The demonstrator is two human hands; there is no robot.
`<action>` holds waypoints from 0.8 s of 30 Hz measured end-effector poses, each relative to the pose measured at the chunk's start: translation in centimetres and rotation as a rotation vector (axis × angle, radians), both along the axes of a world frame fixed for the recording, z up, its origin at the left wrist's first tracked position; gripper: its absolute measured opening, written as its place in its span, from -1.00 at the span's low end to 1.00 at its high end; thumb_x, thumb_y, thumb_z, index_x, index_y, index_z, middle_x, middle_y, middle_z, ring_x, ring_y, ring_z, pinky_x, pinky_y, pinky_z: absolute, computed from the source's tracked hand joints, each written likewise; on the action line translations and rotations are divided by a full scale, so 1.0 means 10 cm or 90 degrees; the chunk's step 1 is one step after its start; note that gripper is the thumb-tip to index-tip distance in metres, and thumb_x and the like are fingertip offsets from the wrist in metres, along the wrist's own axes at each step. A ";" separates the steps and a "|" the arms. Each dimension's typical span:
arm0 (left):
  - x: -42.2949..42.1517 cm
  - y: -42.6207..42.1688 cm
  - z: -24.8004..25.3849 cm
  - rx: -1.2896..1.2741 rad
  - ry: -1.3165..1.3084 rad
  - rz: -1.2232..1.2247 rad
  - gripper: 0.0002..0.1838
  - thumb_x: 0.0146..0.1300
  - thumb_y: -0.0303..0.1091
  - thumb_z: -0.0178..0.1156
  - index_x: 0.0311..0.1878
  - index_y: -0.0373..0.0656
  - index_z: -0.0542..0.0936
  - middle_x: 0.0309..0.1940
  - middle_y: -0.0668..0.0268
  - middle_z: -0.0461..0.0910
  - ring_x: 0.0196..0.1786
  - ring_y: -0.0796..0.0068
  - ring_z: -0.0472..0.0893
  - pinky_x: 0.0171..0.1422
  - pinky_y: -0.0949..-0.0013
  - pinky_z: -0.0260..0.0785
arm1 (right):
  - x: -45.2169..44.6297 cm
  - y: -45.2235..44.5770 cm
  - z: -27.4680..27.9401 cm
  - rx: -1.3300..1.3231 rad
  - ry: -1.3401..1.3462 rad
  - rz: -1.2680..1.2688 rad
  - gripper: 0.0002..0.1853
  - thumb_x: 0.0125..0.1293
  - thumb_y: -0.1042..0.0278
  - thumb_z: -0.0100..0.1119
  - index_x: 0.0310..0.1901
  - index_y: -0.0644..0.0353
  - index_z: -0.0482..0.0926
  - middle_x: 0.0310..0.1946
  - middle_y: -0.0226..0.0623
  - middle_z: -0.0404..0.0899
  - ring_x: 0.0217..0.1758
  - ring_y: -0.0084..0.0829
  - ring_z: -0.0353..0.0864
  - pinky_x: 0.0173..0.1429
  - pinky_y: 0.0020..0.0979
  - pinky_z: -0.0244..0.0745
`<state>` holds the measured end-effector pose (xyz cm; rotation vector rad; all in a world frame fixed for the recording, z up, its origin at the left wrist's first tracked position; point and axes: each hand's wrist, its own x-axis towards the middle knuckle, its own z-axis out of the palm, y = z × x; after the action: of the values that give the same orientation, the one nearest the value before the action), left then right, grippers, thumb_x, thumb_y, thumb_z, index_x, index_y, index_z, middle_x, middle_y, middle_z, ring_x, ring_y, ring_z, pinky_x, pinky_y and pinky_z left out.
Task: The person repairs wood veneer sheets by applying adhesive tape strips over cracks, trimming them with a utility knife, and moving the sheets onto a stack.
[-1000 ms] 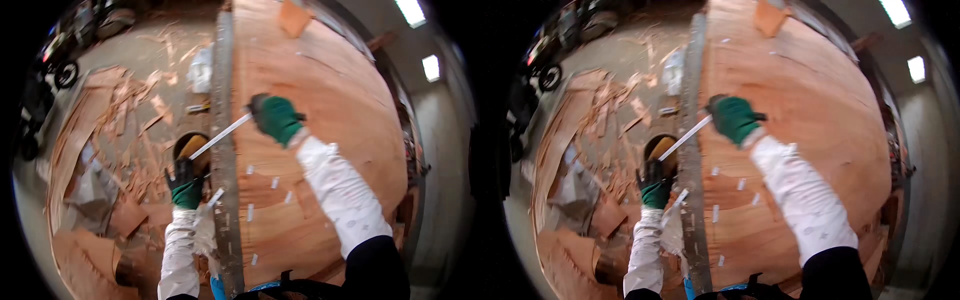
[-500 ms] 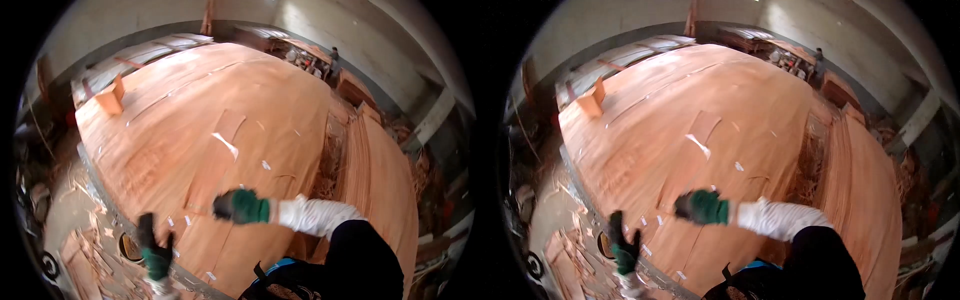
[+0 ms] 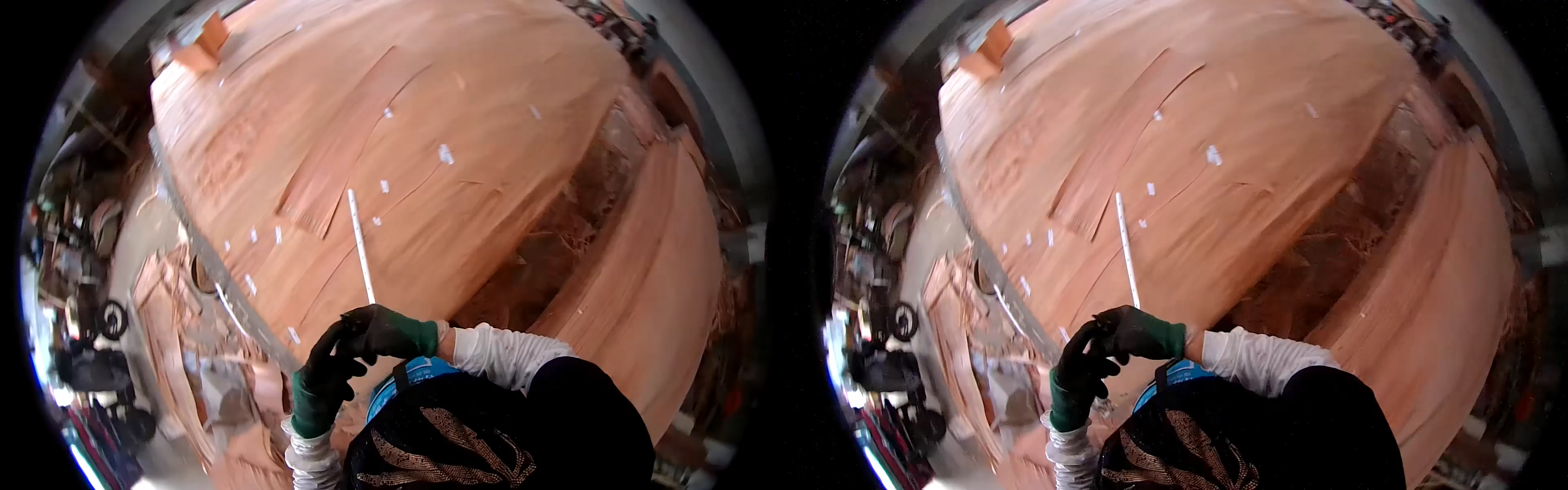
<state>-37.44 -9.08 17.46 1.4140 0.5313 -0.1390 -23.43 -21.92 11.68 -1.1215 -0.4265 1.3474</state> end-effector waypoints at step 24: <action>1.53 0.29 -1.69 -0.171 0.069 0.381 -0.69 0.37 -0.37 0.06 0.12 -0.27 0.46 -0.20 0.21 0.58 -0.31 0.43 0.65 -0.52 0.51 0.40 | 1.55 0.24 -1.06 -0.107 -1.144 0.091 -0.57 0.11 0.54 0.17 0.08 0.07 0.56 0.15 -0.30 0.50 0.23 -0.27 0.44 0.07 -0.25 0.45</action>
<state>-22.15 -6.19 0.55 0.9445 0.9657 0.1905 -7.91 -19.52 1.03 -2.2571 -1.6695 0.0940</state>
